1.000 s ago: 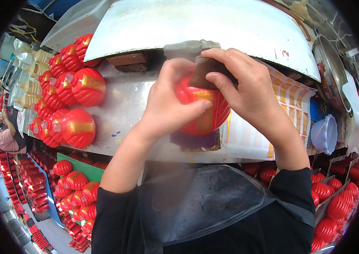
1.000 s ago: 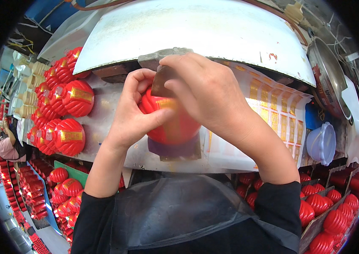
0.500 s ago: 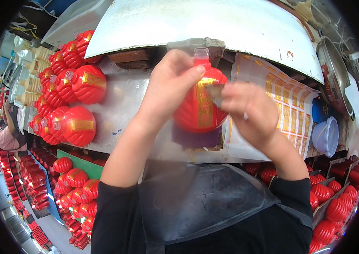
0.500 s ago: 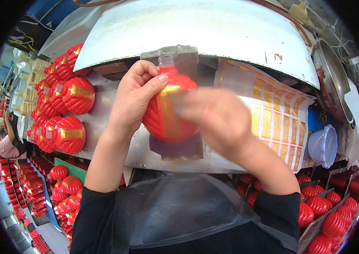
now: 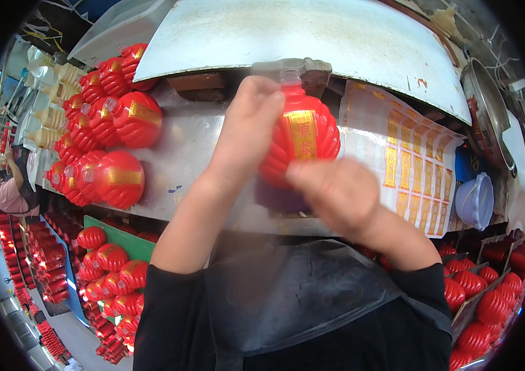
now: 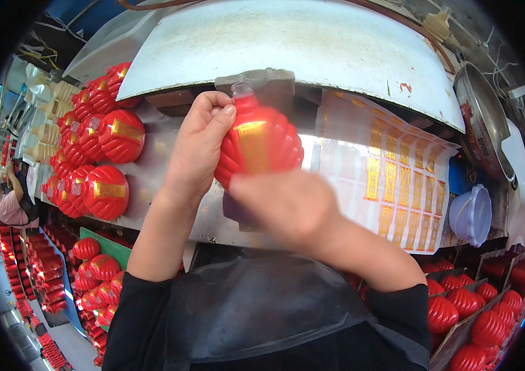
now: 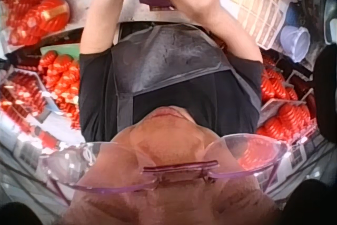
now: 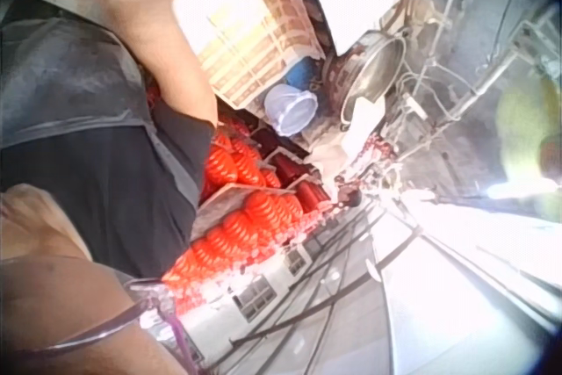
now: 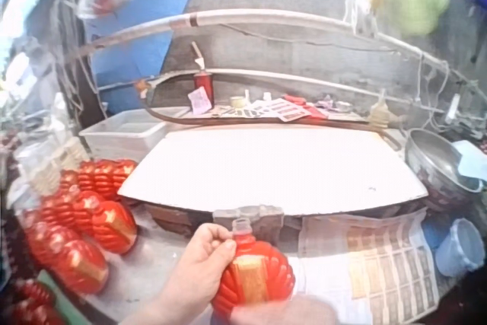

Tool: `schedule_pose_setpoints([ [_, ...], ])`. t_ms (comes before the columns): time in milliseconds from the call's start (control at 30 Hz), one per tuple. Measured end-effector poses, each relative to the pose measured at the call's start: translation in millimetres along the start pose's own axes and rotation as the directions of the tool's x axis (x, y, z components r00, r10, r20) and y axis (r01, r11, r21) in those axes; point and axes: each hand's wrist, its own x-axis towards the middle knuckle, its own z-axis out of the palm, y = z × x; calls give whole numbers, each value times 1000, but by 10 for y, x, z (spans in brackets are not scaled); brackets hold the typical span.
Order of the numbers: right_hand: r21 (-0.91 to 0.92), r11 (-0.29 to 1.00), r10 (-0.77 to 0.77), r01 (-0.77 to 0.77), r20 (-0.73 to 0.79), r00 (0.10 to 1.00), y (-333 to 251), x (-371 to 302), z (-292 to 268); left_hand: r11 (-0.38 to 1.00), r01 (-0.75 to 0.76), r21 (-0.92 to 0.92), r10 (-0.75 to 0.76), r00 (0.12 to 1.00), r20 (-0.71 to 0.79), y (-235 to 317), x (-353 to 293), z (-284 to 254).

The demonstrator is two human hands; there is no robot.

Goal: The person repeatedly picks up red plastic bottles, applies gold labels to their sides, and places them on a nearby tray. The process is performed one at a time in a continuous loop.

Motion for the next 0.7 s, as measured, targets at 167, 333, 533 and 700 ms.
schedule_pose_setpoints([
  [167,-50,857,504,-513,-131,854,103,219,-76,985,-106,138,102,994,37,-21,-115,21],
  [333,-137,784,588,-606,-150,795,66,228,-92,989,-97,116,93,995,34,6,-179,69],
  [533,-185,771,590,-609,-154,793,243,-72,-263,944,-192,268,161,978,135,200,-169,67],
  [700,263,532,845,-805,-114,522,239,-339,-632,868,-371,330,405,913,-40,196,-438,-232],
])
